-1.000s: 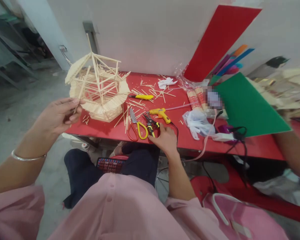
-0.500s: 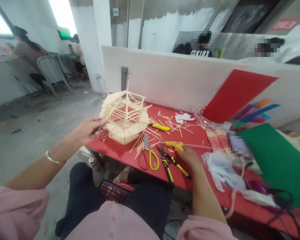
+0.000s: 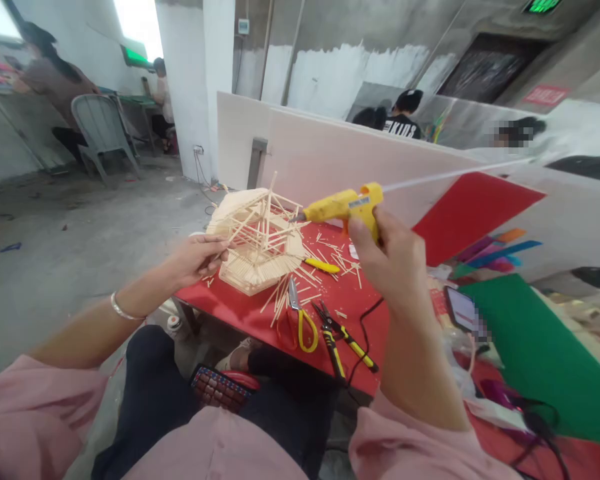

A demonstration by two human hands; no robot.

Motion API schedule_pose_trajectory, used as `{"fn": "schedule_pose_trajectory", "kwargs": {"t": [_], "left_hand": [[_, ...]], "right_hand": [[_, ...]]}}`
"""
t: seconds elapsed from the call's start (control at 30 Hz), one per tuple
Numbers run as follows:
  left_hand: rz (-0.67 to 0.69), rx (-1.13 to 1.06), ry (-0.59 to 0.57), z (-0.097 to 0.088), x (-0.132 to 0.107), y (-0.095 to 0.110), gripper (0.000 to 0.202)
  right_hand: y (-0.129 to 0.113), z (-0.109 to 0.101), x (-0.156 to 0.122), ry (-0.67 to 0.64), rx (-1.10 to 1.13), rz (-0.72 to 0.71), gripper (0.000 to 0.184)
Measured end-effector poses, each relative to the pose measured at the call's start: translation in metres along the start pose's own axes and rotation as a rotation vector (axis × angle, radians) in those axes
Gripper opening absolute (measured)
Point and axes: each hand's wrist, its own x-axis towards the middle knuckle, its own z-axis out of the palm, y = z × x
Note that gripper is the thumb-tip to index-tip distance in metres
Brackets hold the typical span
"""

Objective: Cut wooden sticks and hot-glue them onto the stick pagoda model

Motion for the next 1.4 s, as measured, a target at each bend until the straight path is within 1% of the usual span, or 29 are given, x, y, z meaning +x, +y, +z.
{"fn": "schedule_pose_trajectory", "kwargs": {"t": [0.03,0.07,0.1,0.13,0.2,0.27,0.33,0.57,0.67,0.8,0.97,1.1,1.23,1.4], "left_hand": [[-0.002,0.003,-0.005,0.000,0.000,-0.001,0.017],[-0.003,0.006,-0.008,0.000,0.000,-0.002,0.019],[-0.002,0.008,-0.012,0.000,0.000,-0.003,0.021],[0.001,0.008,-0.013,-0.001,-0.001,-0.003,0.022],[0.005,0.005,-0.012,-0.001,-0.001,-0.004,0.022],[-0.002,0.001,-0.003,0.000,-0.002,-0.004,0.021],[-0.017,-0.006,-0.002,0.001,-0.001,-0.003,0.020],[-0.046,-0.037,-0.008,0.004,0.006,-0.003,0.015],[-0.054,-0.038,-0.002,0.004,0.007,-0.004,0.016],[-0.053,-0.045,0.002,0.003,0.006,-0.004,0.018],[-0.059,-0.050,0.007,0.001,0.007,-0.006,0.017],[-0.036,-0.042,-0.006,0.000,0.008,-0.008,0.019],[-0.029,-0.035,-0.019,0.001,0.008,-0.008,0.016],[-0.035,-0.037,0.000,0.002,0.009,-0.009,0.015]], "right_hand": [[-0.015,0.003,0.012,0.067,-0.136,-0.036,0.035],[-0.027,0.006,0.023,0.097,-0.244,-0.082,0.032],[-0.038,0.011,0.033,0.093,-0.321,-0.133,0.031],[-0.046,0.016,0.042,0.068,-0.381,-0.184,0.032],[-0.058,0.025,0.055,-0.015,-0.471,-0.257,0.041],[-0.065,0.032,0.063,-0.070,-0.544,-0.289,0.048],[-0.070,0.035,0.067,-0.088,-0.579,-0.314,0.052],[-0.076,0.034,0.074,-0.103,-0.656,-0.354,0.055],[-0.077,0.034,0.076,-0.082,-0.684,-0.392,0.056],[-0.076,0.036,0.076,-0.061,-0.674,-0.422,0.057],[-0.074,0.038,0.075,-0.066,-0.668,-0.446,0.059],[-0.077,0.038,0.077,-0.086,-0.700,-0.414,0.057],[-0.081,0.037,0.079,-0.124,-0.688,-0.406,0.057],[-0.080,0.039,0.081,-0.113,-0.687,-0.402,0.055]]}}
